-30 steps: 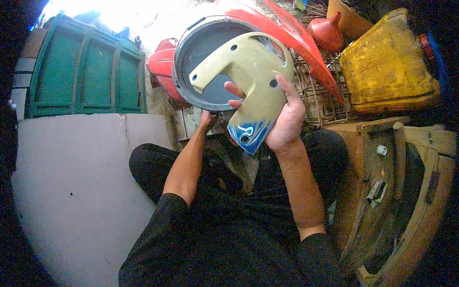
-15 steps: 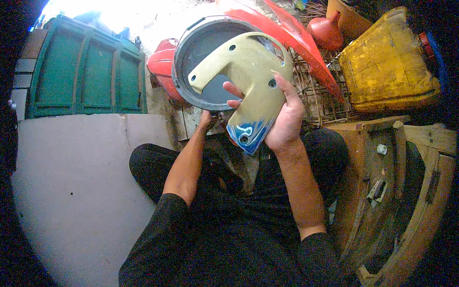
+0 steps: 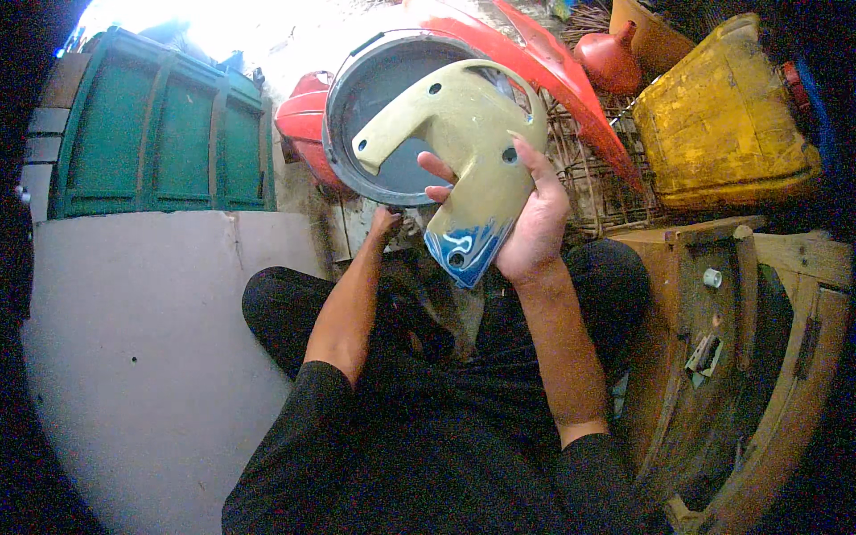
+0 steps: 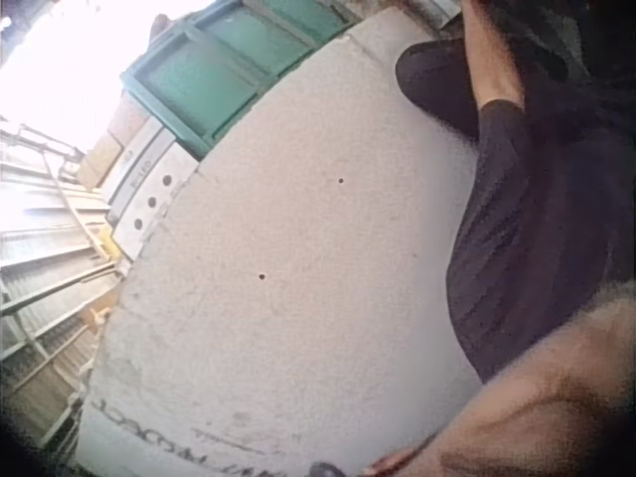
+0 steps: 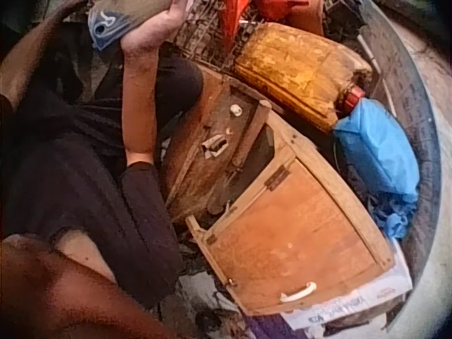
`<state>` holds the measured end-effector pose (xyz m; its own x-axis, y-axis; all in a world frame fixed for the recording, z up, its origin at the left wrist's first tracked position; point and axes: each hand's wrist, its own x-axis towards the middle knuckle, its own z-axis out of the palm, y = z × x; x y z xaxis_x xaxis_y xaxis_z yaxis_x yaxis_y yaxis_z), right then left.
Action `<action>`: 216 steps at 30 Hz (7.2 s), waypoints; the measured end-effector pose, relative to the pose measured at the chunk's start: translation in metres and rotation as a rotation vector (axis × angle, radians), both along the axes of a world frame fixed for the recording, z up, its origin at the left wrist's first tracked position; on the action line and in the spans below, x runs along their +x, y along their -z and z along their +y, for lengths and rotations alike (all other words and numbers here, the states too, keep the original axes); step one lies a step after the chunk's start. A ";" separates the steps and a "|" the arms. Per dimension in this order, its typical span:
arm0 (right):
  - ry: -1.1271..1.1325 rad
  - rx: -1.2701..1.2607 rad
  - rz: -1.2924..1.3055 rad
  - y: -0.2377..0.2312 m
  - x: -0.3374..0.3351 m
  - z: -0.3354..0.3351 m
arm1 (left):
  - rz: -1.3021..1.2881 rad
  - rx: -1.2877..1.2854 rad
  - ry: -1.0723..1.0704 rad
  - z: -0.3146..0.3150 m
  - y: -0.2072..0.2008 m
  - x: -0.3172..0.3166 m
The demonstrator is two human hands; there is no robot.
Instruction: The person sands the surface of a plastic motorcycle fairing piece using a piece of sandpaper while holding the part by hand above a bucket of water.
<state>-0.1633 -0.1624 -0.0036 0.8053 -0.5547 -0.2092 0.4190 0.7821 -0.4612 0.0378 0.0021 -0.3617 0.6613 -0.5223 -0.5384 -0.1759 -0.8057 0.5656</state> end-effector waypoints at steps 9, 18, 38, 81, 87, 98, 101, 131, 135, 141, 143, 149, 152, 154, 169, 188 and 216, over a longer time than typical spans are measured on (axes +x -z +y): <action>-0.008 0.033 -0.022 0.000 0.001 0.001 | 0.021 -0.101 -0.076 0.009 0.013 0.005; -0.012 0.011 -0.010 0.002 0.003 0.003 | 0.447 -0.137 -0.495 0.015 -0.009 0.001; -0.049 -0.034 0.008 -0.001 0.007 0.021 | 0.261 -0.734 0.207 -0.011 -0.441 -0.049; -0.138 0.046 0.098 0.016 0.010 0.033 | -0.446 -0.817 0.213 -0.024 -0.381 -0.087; -0.125 -0.004 0.106 0.016 0.010 0.034 | -0.533 -0.810 0.290 -0.020 -0.375 -0.086; -0.121 -0.042 0.161 0.019 0.011 0.039 | -0.533 -0.763 0.433 -0.018 -0.371 -0.084; -0.122 -0.032 0.162 0.021 0.010 0.040 | -0.567 -0.743 0.457 -0.019 -0.372 -0.085; -0.169 0.009 0.151 0.016 0.011 0.039 | -0.147 -0.793 0.125 -0.023 -0.378 -0.082; -0.183 0.001 0.134 0.021 0.010 0.039 | -0.308 -0.777 0.173 -0.023 -0.385 -0.089; -0.184 0.002 0.159 0.014 0.012 0.041 | -0.527 -0.794 0.272 -0.022 -0.374 -0.089; -0.192 0.000 0.149 0.013 0.012 0.041 | -0.570 -0.780 0.286 -0.022 -0.372 -0.089; -0.183 -0.040 0.125 0.015 0.012 0.041 | -0.650 -0.736 0.338 -0.021 -0.373 -0.091; -0.165 -0.048 0.135 0.013 0.012 0.042 | -0.698 -0.719 0.366 -0.020 -0.373 -0.093; -0.156 -0.049 0.152 0.010 0.013 0.043 | -0.733 -0.701 0.387 -0.020 -0.373 -0.095; -0.155 0.029 0.068 0.007 0.012 0.044 | -0.518 -0.725 0.473 -0.010 -0.387 -0.095; -0.132 -0.027 0.095 0.013 0.010 0.046 | -0.600 -0.826 0.331 -0.023 -0.369 -0.097; -0.078 0.024 0.014 0.013 0.006 0.033 | -0.526 -0.669 0.626 -0.009 -0.392 -0.084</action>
